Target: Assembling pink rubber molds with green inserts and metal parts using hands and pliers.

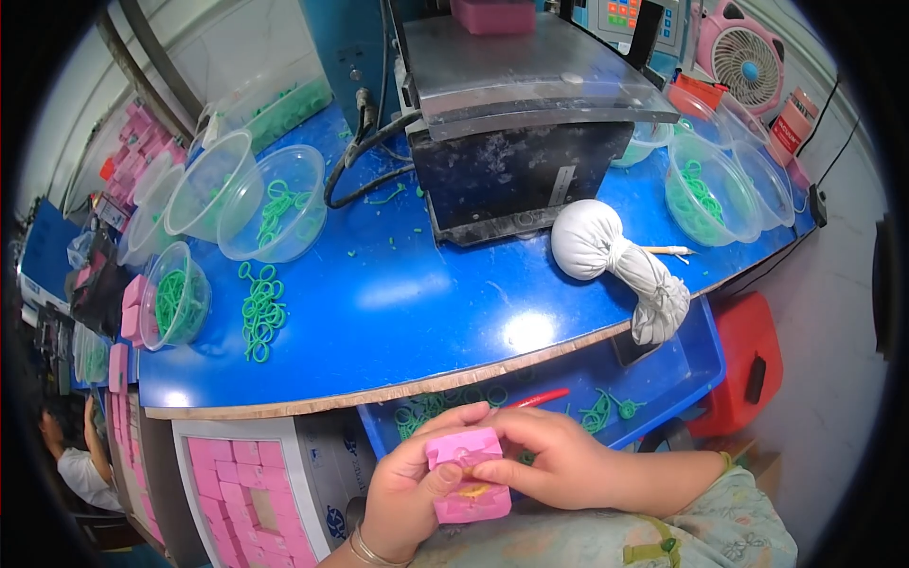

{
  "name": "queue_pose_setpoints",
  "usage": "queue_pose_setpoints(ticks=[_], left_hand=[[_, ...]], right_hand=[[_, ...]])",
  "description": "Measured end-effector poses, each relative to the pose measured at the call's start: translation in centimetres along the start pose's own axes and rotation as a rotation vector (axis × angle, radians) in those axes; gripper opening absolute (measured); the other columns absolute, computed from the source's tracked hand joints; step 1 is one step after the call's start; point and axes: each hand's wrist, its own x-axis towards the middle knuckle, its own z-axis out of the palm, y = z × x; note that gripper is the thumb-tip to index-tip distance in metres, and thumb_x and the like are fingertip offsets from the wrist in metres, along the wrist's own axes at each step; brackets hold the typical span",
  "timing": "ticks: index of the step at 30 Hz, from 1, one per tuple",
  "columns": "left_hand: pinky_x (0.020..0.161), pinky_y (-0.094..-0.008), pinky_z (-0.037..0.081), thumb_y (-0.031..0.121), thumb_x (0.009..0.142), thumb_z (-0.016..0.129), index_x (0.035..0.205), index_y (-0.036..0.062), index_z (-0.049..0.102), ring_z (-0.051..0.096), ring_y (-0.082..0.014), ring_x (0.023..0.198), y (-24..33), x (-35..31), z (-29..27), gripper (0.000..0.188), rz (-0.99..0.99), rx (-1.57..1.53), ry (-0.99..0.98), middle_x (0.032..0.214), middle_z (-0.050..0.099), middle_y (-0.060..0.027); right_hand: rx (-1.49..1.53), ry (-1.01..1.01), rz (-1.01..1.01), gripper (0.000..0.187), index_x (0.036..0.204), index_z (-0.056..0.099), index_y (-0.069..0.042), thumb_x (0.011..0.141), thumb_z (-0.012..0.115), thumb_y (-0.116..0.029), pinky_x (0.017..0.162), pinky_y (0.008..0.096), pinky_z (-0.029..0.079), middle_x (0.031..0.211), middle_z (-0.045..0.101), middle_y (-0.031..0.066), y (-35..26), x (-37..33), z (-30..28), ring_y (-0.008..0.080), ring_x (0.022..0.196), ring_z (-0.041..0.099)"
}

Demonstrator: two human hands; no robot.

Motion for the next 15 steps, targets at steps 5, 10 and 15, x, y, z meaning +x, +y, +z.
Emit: queue_pose_setpoints(ticks=[5,10,15], left_hand=[[0.09,-0.045,0.047,0.012,0.086,0.051,0.126,-0.0046,0.038,0.054,-0.0328,0.108,1.0,0.1,-0.3,0.046,-0.003,-0.148,0.049,0.13,0.042,-0.0258],[0.089,-0.0448,0.048,0.012,0.083,0.058,0.128,-0.0017,0.036,0.053,-0.0333,0.109,1.0,-0.7,0.4,0.052,0.169,0.208,-0.102,0.127,0.044,-0.0252],[0.088,-0.0386,0.048,0.024,0.076,0.072,0.117,-0.001,0.046,0.055,-0.0293,0.106,0.1,-1.0,-0.2,0.054,0.32,0.338,-0.012,0.119,0.052,-0.0218]], right_hand=[[-0.36,0.296,-0.435,0.047,0.111,0.05,-0.002,0.074,0.07,-0.021,0.077,0.0365,0.043,0.098,0.055,0.0132,-0.7,-0.3,-0.6,0.0286,0.086,0.054],[-0.311,0.336,-0.423,0.032,0.09,0.055,-0.004,0.069,0.075,-0.017,0.07,0.0343,0.042,0.085,0.056,0.0088,-1.1,0.1,0.3,0.025,0.077,0.054],[-0.253,0.423,-0.393,0.029,0.083,0.054,-0.005,0.067,0.077,-0.015,0.068,0.0335,0.04,0.08,0.055,0.0073,-1.2,-0.1,0.8,0.0236,0.075,0.052]])
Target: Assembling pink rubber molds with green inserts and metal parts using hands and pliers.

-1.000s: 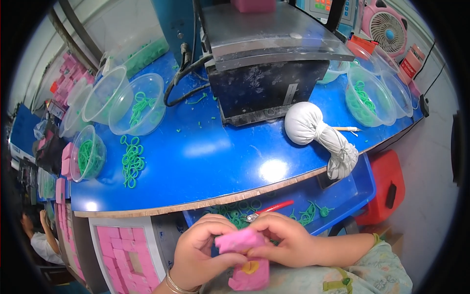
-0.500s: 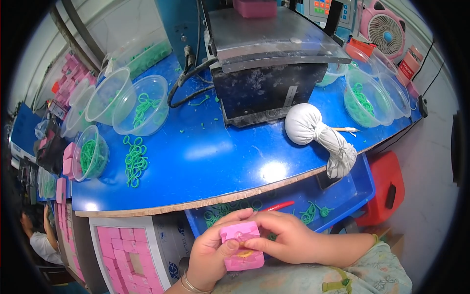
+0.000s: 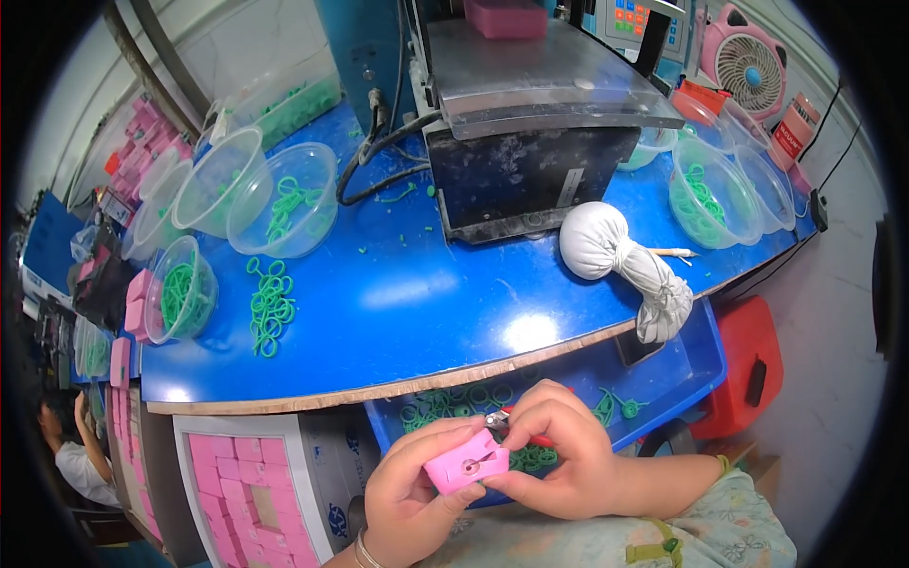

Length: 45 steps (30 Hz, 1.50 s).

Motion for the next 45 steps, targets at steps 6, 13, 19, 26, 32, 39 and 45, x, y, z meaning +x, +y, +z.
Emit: queue_pose_setpoints(ticks=[6,13,19,26,32,39,45], left_hand=[[0.085,-0.0356,0.048,0.02,0.073,0.075,0.107,-0.0014,0.055,0.058,-0.0254,0.099,0.2,0.2,-0.7,0.044,0.11,0.127,-0.017,0.108,0.058,-0.0173],[0.087,-0.0359,0.046,0.019,0.064,0.082,0.113,-0.001,0.053,0.057,-0.024,0.099,-0.7,-0.4,-0.6,0.06,-0.234,-0.355,-0.07,0.108,0.055,-0.0154],[0.091,-0.0294,0.042,0.026,0.078,0.071,0.13,-0.0008,0.04,0.051,-0.0162,0.108,-0.8,0.0,0.9,0.067,-0.212,-0.341,-0.154,0.117,0.054,-0.0093],[0.086,-0.0381,0.042,0.021,0.07,0.073,0.129,0.0029,0.043,0.052,-0.0328,0.1,4.8,4.4,-0.3,0.068,0.588,1.152,-0.028,0.115,0.051,-0.0187],[0.086,-0.042,0.043,0.017,0.068,0.071,0.126,-0.0001,0.041,0.047,-0.0393,0.105,8.0,6.4,0.0,0.068,0.187,1.61,-0.371,0.131,0.038,-0.022],[0.092,-0.0372,0.039,0.014,0.057,0.077,0.12,-0.0009,0.041,0.049,-0.0347,0.101,8.1,5.9,-4.5,0.074,0.132,1.096,-0.321,0.108,0.048,-0.0188],[0.096,-0.0426,0.037,0.021,0.061,0.079,0.115,0.0079,0.049,0.048,-0.0328,0.109,10.1,5.2,-1.4,0.063,0.41,0.834,0.252,0.115,0.045,-0.0177]], right_hand=[[0.003,-0.037,-0.084,0.045,0.108,0.05,-0.003,0.072,0.074,-0.019,0.087,0.0373,0.039,0.108,0.048,0.0142,0.9,-0.1,-0.1,0.0292,0.099,0.048],[0.181,-0.219,-0.139,0.036,0.112,0.052,0.0,0.084,0.06,-0.021,0.095,0.0431,0.035,0.121,0.051,0.0161,2.0,0.1,0.1,0.0321,0.114,0.045],[0.037,-0.22,-0.204,0.034,0.101,0.059,0.0,0.077,0.069,-0.022,0.09,0.0396,0.039,0.105,0.057,0.0139,2.0,0.9,-0.5,0.0296,0.106,0.051],[0.595,-0.15,0.358,0.047,0.121,0.046,-0.001,0.087,0.061,-0.031,0.083,0.0281,0.045,0.105,0.055,0.0071,0.0,4.8,-4.1,0.013,0.099,0.052],[0.848,0.059,0.479,0.053,0.116,0.049,0.003,0.096,0.032,-0.043,0.065,0.0299,0.049,0.088,0.062,0.0138,-2.4,12.1,-11.9,0.0221,0.076,0.062],[0.804,-0.165,0.371,0.042,0.114,0.052,0.008,0.09,0.043,-0.026,0.065,0.031,0.049,0.104,0.061,0.0224,-1.5,6.9,-11.6,0.0251,0.073,0.063],[1.118,-0.74,0.536,0.075,0.144,-0.004,-0.015,0.09,0.048,-0.012,0.053,0.0263,0.048,0.126,0.046,0.0262,-0.5,2.4,-10.9,0.0228,0.068,0.062]])
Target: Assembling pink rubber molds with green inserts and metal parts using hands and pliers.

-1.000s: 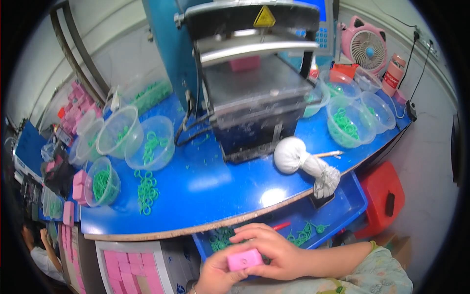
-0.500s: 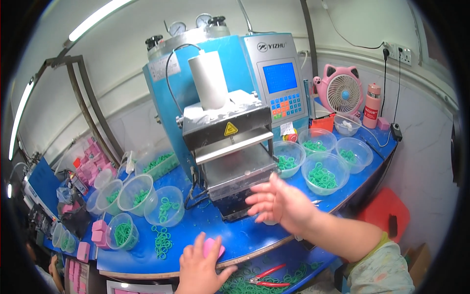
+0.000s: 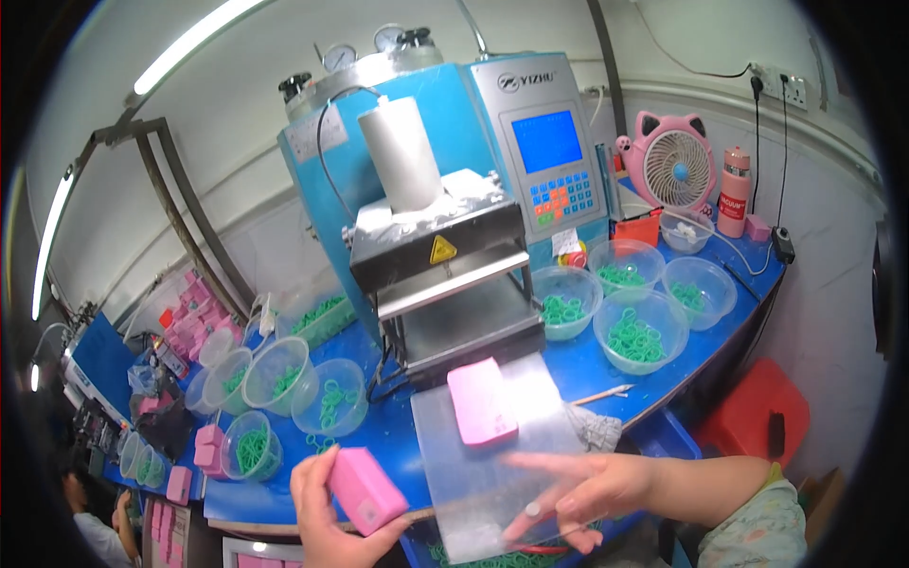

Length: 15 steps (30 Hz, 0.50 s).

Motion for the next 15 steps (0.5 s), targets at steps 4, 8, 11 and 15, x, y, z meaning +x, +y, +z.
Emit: queue_pose_setpoints(ticks=[4,8,11,15], left_hand=[[0.092,-0.038,0.039,0.025,0.05,0.086,0.127,-0.0012,0.04,0.046,-0.0297,0.107,1.2,2.0,3.2,0.093,0.376,0.146,-0.295,0.115,0.045,-0.0167],[0.093,-0.0378,0.039,0.026,0.052,0.085,0.129,-0.0022,0.036,0.047,-0.0304,0.107,-1.0,2.7,4.4,0.096,0.041,-0.008,-0.538,0.115,0.045,-0.0171],[0.094,-0.0371,0.039,0.026,0.053,0.083,0.127,-0.0027,0.036,0.047,-0.0314,0.108,-4.9,2.5,5.2,0.092,0.071,0.031,-0.447,0.117,0.044,-0.019],[0.093,-0.0356,0.039,0.023,0.054,0.082,0.117,-0.0002,0.041,0.047,-0.0305,0.107,-6.7,3.0,5.6,0.079,0.056,0.184,-0.177,0.115,0.045,-0.0185]], right_hand=[[0.147,0.019,0.082,0.058,0.14,0.022,-0.006,0.089,0.049,-0.013,0.06,0.0328,0.054,0.112,0.058,0.0228,2.4,0.8,1.5,0.0229,0.07,0.065],[0.32,0.049,0.156,0.072,0.143,0.001,-0.008,0.088,0.048,-0.006,0.051,0.0297,0.053,0.11,0.057,0.0275,4.8,1.3,1.8,0.0221,0.057,0.064],[0.371,0.049,0.195,0.073,0.143,0.0,-0.008,0.088,0.047,-0.006,0.052,0.0308,0.053,0.11,0.056,0.0287,6.4,0.9,1.6,0.0227,0.056,0.063],[0.36,0.014,0.229,0.071,0.143,0.001,-0.007,0.088,0.046,-0.006,0.054,0.0315,0.052,0.112,0.055,0.0295,6.9,0.1,1.9,0.0223,0.055,0.061]])
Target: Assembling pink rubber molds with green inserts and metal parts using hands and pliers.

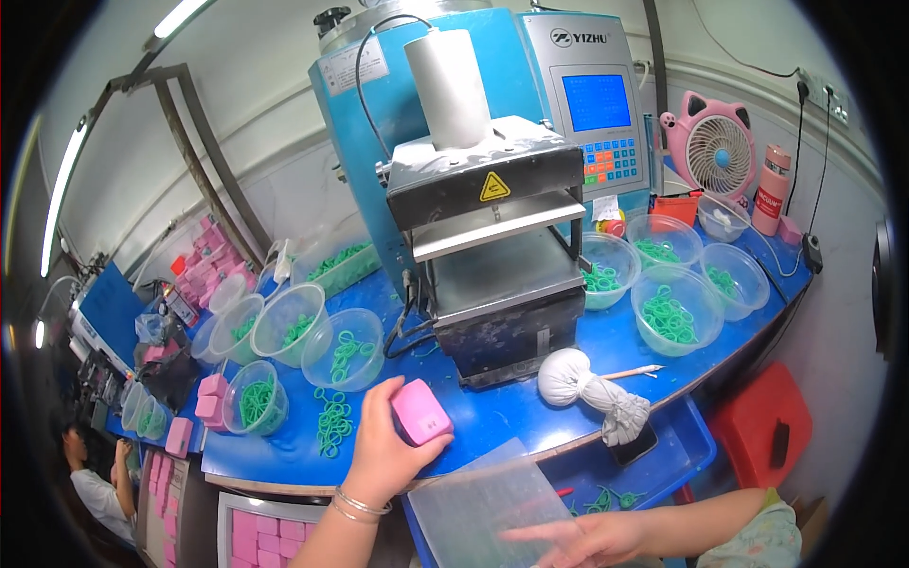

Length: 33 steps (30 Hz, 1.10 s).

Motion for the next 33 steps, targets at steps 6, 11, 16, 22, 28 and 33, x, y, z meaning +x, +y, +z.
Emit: queue_pose_setpoints(ticks=[6,11,16,22,28,33], left_hand=[[0.092,-0.0465,0.038,0.033,0.054,0.082,0.101,0.0098,0.048,0.047,-0.0359,0.107,5.3,-4.5,-2.3,0.063,0.52,0.168,-0.028,0.114,0.045,-0.0166],[0.096,-0.0481,0.038,0.025,0.069,0.075,0.108,0.0175,0.055,0.045,-0.0397,0.112,5.5,-6.7,-1.0,0.045,0.675,-0.021,0.166,0.118,0.045,-0.0183],[0.096,-0.053,0.036,0.03,0.075,0.07,0.101,0.0198,0.059,0.042,-0.0438,0.115,4.8,-7.7,-0.7,0.029,0.682,-0.009,0.225,0.124,0.043,-0.0206],[0.104,-0.0462,0.023,0.054,0.086,0.045,0.117,0.0001,0.051,0.03,-0.0418,0.126,4.6,-7.2,-0.9,0.063,0.209,-0.199,0.143,0.135,0.033,-0.0267],[0.104,-0.043,0.024,0.043,0.093,0.037,0.125,-0.0064,0.033,0.033,-0.0378,0.124,-0.7,-13.2,-1.8,0.058,0.036,0.024,0.352,0.134,0.031,-0.0264],[0.105,-0.0541,0.02,0.023,0.083,0.052,0.125,-0.004,0.034,0.029,-0.0458,0.124,-2.6,-26.4,-2.8,0.052,-0.121,0.363,-0.081,0.133,0.031,-0.0293]], right_hand=[[-0.278,0.111,-0.092,0.067,0.144,0.009,-0.008,0.089,0.048,-0.007,0.062,0.0299,0.05,0.114,0.056,0.0221,0.2,1.2,-0.2,0.018,0.064,0.06],[-0.797,0.157,-0.154,0.04,0.129,0.041,-0.003,0.09,0.05,-0.011,0.066,0.0268,0.048,0.092,0.06,0.0072,0.2,1.3,-1.9,0.0108,0.07,0.055],[-0.881,0.173,-0.223,0.034,0.123,0.046,-0.003,0.091,0.05,-0.013,0.066,0.0261,0.047,0.087,0.059,0.0054,0.7,1.6,-1.5,0.0105,0.071,0.055],[-0.199,0.197,-0.154,0.056,0.139,0.025,-0.007,0.088,0.048,-0.004,0.056,0.0275,0.049,0.108,0.059,0.0222,0.6,-0.2,1.2,0.0189,0.06,0.06],[0.002,0.029,-0.282,0.075,0.144,0.0,-0.012,0.085,0.044,-0.002,0.052,0.0285,0.051,0.123,0.043,0.0364,-5.7,-2.5,4.8,0.0261,0.056,0.063],[-0.054,-0.003,-0.409,0.07,0.142,0.006,-0.004,0.081,0.04,-0.002,0.045,0.0294,0.052,0.117,0.046,0.0373,-10.5,-2.7,5.3,0.0282,0.051,0.061]])
